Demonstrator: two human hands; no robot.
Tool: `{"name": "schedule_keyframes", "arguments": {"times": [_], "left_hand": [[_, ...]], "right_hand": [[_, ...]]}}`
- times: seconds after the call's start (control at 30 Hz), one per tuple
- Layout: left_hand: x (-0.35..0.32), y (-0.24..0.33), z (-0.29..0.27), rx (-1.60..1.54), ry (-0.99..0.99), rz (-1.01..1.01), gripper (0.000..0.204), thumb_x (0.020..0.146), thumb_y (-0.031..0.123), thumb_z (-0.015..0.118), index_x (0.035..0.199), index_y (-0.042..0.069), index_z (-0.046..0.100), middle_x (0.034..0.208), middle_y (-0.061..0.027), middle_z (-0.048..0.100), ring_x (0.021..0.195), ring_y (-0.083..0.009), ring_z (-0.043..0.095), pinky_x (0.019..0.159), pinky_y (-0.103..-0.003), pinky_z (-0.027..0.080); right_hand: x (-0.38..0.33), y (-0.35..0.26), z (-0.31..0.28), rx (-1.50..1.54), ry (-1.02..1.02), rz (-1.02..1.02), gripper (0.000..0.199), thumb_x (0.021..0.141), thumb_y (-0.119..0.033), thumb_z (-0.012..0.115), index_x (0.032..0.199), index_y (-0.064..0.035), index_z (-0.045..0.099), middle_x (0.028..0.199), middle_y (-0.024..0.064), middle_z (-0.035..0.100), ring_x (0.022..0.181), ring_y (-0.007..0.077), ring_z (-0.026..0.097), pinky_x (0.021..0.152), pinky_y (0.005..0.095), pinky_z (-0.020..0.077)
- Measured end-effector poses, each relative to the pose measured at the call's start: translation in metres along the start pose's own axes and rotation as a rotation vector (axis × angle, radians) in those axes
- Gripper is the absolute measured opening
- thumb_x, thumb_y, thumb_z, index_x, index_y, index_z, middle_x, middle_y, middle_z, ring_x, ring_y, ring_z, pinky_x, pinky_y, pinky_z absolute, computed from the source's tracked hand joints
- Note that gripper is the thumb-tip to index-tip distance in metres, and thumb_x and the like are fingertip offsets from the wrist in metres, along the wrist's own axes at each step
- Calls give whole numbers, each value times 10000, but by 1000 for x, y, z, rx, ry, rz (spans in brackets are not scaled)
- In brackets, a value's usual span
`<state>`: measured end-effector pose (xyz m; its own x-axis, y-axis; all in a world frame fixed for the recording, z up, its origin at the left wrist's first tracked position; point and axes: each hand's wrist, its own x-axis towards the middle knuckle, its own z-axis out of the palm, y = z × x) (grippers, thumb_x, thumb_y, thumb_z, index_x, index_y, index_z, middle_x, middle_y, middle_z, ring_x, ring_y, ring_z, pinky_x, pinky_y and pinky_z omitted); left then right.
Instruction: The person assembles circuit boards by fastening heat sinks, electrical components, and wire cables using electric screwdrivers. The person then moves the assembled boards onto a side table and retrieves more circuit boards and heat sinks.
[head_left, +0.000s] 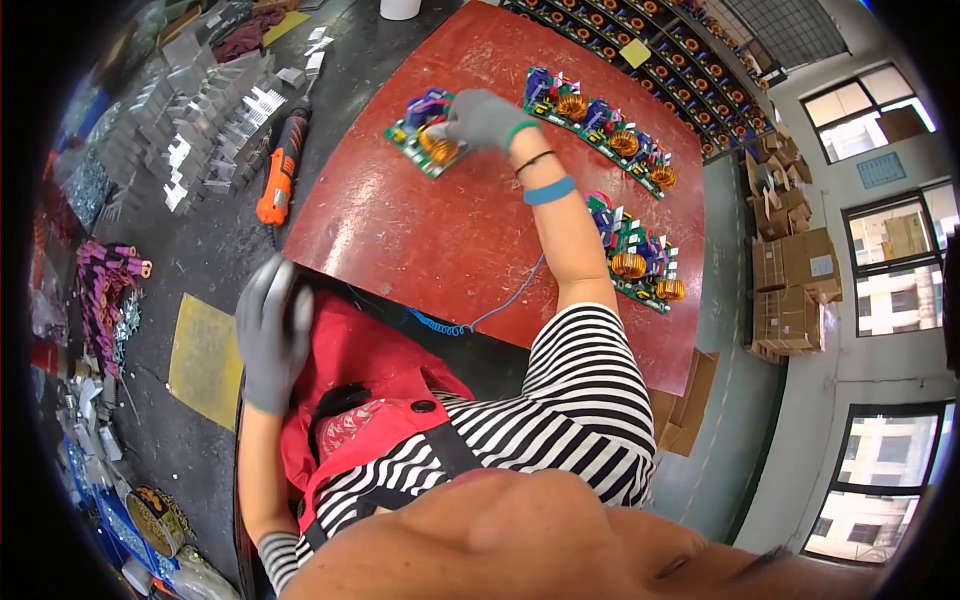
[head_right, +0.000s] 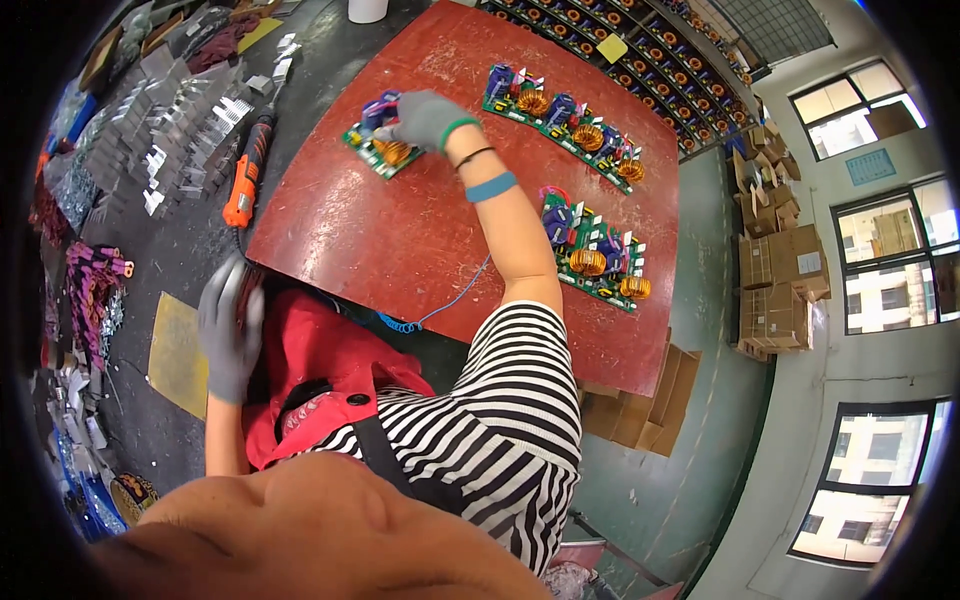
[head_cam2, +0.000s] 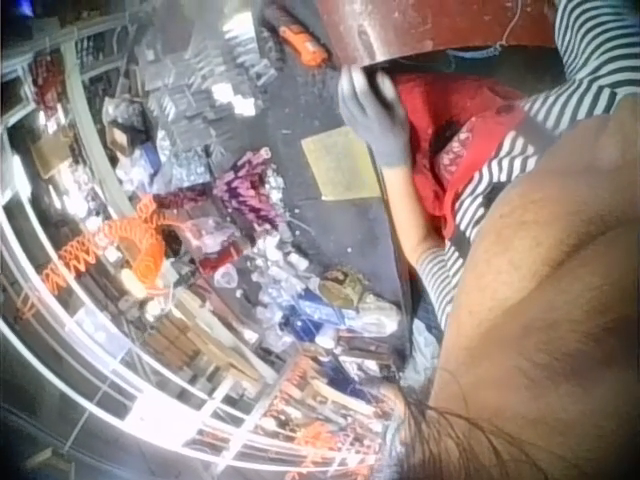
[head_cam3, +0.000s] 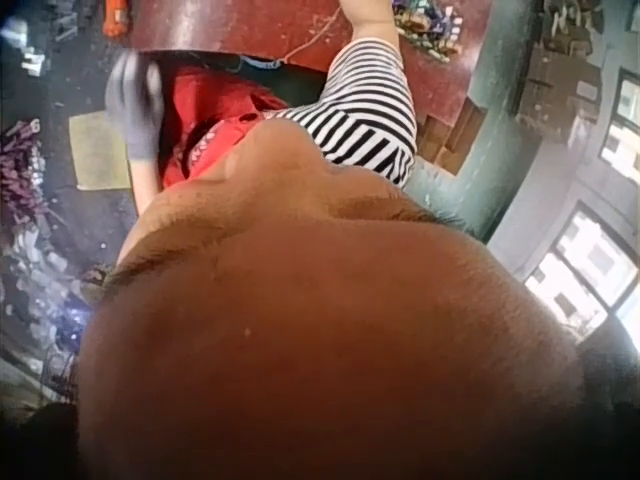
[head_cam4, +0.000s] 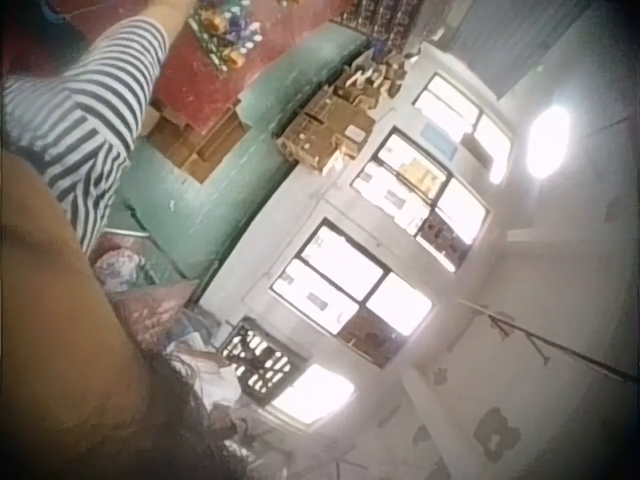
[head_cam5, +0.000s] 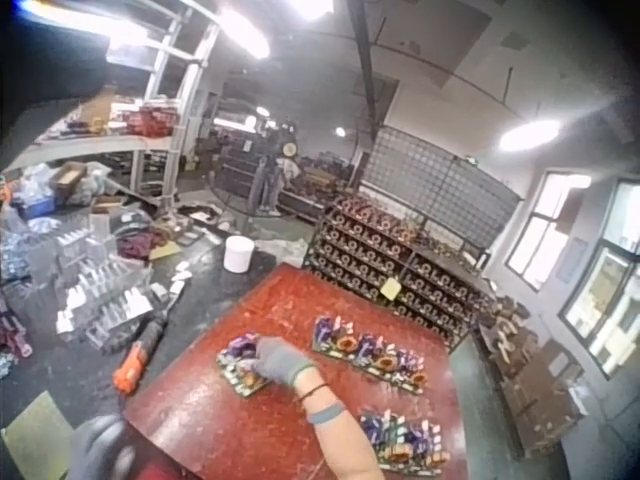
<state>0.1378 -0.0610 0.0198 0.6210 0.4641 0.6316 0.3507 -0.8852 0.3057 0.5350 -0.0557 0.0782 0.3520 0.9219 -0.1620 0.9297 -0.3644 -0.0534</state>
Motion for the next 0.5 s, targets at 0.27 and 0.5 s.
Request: {"name": "schedule_keyframes", "arguments": {"times": [0.27, 0.5], "left_hand": [[138, 13, 152, -178, -328, 188, 657, 833, 240, 732, 1430, 197, 461, 1342, -195, 518, 1170, -373, 558, 947, -440, 492], [150, 1, 170, -195, -527, 1, 516, 772, 220, 766, 1234, 103, 567, 1167, -161, 596, 1104, -352, 594, 887, -457, 513]], "right_hand": [[23, 263, 22, -211, 82, 469, 327, 900, -205, 536, 1119, -31, 706, 1212, 243, 634, 1130, 399, 618, 963, 474, 501], [53, 196, 44, -150, 66, 208, 450, 712, -308, 708, 1043, -4, 695, 1081, 267, 672, 1018, 405, 658, 856, 462, 539]]}}
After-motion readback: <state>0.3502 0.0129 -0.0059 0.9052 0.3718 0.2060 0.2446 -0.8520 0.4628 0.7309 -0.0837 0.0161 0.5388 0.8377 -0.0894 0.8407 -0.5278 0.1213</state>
